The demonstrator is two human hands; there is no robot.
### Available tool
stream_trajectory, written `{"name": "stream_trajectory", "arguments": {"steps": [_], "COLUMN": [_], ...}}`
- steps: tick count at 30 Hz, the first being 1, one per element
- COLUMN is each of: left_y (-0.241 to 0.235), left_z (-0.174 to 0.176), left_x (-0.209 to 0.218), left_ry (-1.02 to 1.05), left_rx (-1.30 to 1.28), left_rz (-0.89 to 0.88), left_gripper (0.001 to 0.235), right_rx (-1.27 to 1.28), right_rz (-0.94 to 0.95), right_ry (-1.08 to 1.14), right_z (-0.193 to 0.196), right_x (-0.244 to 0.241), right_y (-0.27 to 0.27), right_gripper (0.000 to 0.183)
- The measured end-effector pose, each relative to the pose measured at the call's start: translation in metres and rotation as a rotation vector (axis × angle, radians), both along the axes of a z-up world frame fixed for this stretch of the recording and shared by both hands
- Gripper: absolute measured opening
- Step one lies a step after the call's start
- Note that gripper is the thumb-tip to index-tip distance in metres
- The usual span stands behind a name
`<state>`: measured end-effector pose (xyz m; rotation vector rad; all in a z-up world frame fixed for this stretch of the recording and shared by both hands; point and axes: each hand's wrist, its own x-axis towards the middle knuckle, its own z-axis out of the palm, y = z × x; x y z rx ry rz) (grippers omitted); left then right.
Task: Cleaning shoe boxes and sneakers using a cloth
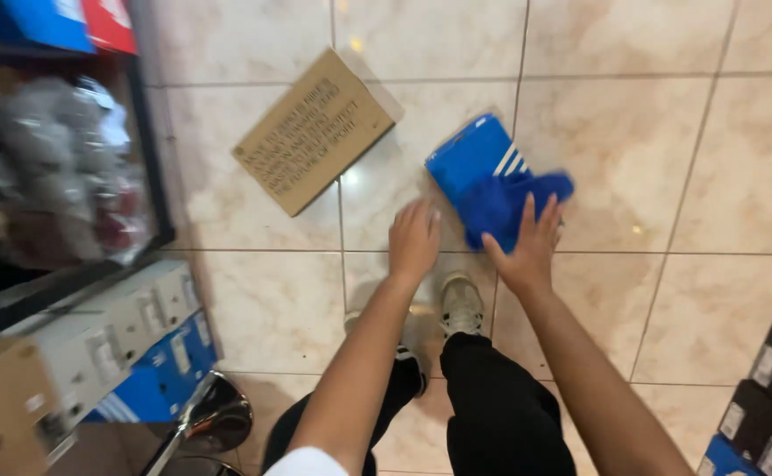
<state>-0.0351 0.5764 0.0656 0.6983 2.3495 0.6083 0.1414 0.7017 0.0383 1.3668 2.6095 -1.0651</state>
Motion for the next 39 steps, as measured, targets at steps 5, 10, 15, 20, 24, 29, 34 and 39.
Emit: {"name": "stream_trajectory", "arguments": {"steps": [5, 10, 15, 20, 24, 29, 34, 39], "left_y": [0.068, 0.068, 0.061, 0.066, 0.076, 0.077, 0.089, 0.098], "left_z": [-0.179, -0.216, -0.236, -0.202, -0.176, -0.195, -0.142, -0.199], "left_x": [-0.025, -0.037, -0.044, -0.028, -0.023, -0.022, -0.027, 0.007], "left_ry": [0.329, 0.248, 0.301, -0.03, -0.334, -0.235, -0.43, -0.297], "left_rx": [0.205, 0.141, 0.436, 0.452, 0.362, 0.423, 0.202, 0.385], "left_rz": [0.027, -0.007, -0.082, 0.389, 0.646, 0.62, 0.577, 0.889], "left_gripper": [0.038, 0.039, 0.038, 0.062, 0.064, 0.056, 0.07, 0.041], "right_rx": [0.104, 0.25, 0.416, 0.475, 0.405, 0.023, -0.309, -0.347], "right_rz": [0.195, 0.365, 0.178, 0.414, 0.486, -0.074, -0.285, 0.179], "right_ry": [-0.071, 0.026, 0.046, 0.106, 0.154, 0.276, -0.107, 0.166], "right_z": [-0.136, -0.16, -0.172, -0.197, -0.184, -0.17, -0.129, -0.218], "right_x": [-0.034, -0.032, -0.09, -0.158, -0.144, -0.08, -0.01, 0.04], "right_y": [0.001, 0.006, 0.067, 0.095, 0.12, 0.116, 0.121, 0.146], "right_gripper": [0.103, 0.1, 0.082, 0.061, 0.062, 0.042, 0.05, 0.056]}}
